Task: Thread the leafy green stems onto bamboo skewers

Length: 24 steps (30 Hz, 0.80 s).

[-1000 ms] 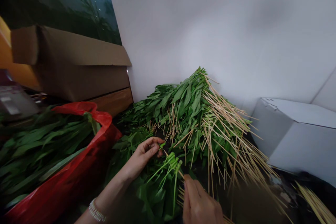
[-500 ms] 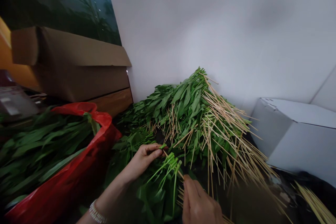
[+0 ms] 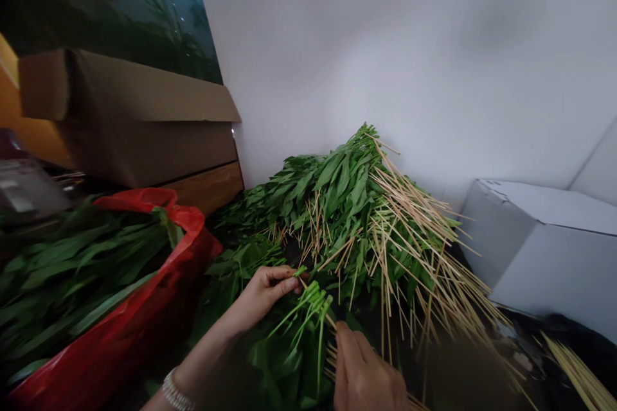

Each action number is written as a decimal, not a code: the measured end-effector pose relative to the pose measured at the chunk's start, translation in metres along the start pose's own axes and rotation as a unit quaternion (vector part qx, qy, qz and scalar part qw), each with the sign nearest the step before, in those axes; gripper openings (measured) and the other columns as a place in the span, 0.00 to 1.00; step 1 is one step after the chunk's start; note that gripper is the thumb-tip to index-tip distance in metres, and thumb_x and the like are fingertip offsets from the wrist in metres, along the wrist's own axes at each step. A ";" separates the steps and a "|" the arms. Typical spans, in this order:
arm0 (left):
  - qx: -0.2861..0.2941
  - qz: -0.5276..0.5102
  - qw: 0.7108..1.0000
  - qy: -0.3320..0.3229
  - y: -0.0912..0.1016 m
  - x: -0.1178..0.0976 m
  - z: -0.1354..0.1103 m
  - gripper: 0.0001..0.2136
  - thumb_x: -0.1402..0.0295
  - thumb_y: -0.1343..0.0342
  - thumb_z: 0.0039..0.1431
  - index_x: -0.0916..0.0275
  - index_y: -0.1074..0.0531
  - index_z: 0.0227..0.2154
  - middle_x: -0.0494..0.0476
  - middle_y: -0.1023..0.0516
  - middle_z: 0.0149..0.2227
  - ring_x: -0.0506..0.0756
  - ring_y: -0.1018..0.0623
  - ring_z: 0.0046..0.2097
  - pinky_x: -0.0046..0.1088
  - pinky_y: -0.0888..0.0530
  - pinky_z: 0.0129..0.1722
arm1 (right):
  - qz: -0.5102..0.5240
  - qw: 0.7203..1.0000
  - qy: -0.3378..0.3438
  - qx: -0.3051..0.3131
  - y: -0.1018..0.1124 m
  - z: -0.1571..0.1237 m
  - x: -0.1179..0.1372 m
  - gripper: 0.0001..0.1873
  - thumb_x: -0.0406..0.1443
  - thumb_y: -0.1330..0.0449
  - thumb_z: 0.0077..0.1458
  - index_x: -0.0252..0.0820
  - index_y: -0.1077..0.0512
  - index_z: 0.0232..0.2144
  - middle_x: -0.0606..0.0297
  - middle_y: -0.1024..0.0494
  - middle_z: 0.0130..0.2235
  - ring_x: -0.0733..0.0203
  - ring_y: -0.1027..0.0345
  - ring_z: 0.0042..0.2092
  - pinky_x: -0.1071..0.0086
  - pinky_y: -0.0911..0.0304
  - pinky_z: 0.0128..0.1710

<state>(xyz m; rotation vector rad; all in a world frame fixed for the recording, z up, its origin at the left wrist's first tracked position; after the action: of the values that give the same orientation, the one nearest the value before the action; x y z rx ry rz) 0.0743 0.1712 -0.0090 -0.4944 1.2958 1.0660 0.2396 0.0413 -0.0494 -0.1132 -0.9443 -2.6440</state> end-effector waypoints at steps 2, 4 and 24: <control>-0.005 0.026 1.000 -0.012 0.000 -0.003 0.000 0.16 0.57 0.44 0.57 0.65 0.22 0.26 0.55 0.24 0.28 0.53 0.28 0.32 0.26 0.33 0.36 | -0.001 1.000 -0.002 0.008 -0.002 -0.002 0.000 0.22 0.37 0.61 0.67 0.40 0.27 0.38 0.60 0.21 0.31 0.64 0.24 0.28 0.78 0.33 0.23; -0.008 0.049 0.999 -0.020 0.001 -0.005 0.000 0.16 0.57 0.44 0.58 0.65 0.22 0.25 0.54 0.25 0.26 0.53 0.28 0.32 0.26 0.34 0.35 | -0.005 1.000 -0.006 0.007 -0.001 -0.001 0.000 0.22 0.37 0.62 0.67 0.40 0.28 0.38 0.61 0.22 0.30 0.63 0.25 0.28 0.77 0.33 0.24; -0.061 -0.152 0.985 0.057 0.008 0.013 -0.001 0.16 0.59 0.32 0.45 0.65 0.21 0.33 0.56 0.20 0.33 0.52 0.25 0.35 0.27 0.31 0.41 | -0.007 0.996 0.082 0.034 0.000 -0.001 -0.005 0.16 0.33 0.55 0.65 0.37 0.27 0.42 0.59 0.20 0.34 0.68 0.27 0.24 0.81 0.33 0.25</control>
<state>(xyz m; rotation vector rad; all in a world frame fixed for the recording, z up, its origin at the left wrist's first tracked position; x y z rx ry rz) 0.0664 0.1786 -0.0189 -0.8296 1.2112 0.8726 0.2441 0.0420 -0.0509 0.1250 -0.9802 -2.5838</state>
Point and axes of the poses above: each hand's wrist, its own z-axis towards the middle knuckle, its own y-axis out of the back of the hand, x = y × z, the point moved 4 cm from there along z, towards the middle knuckle
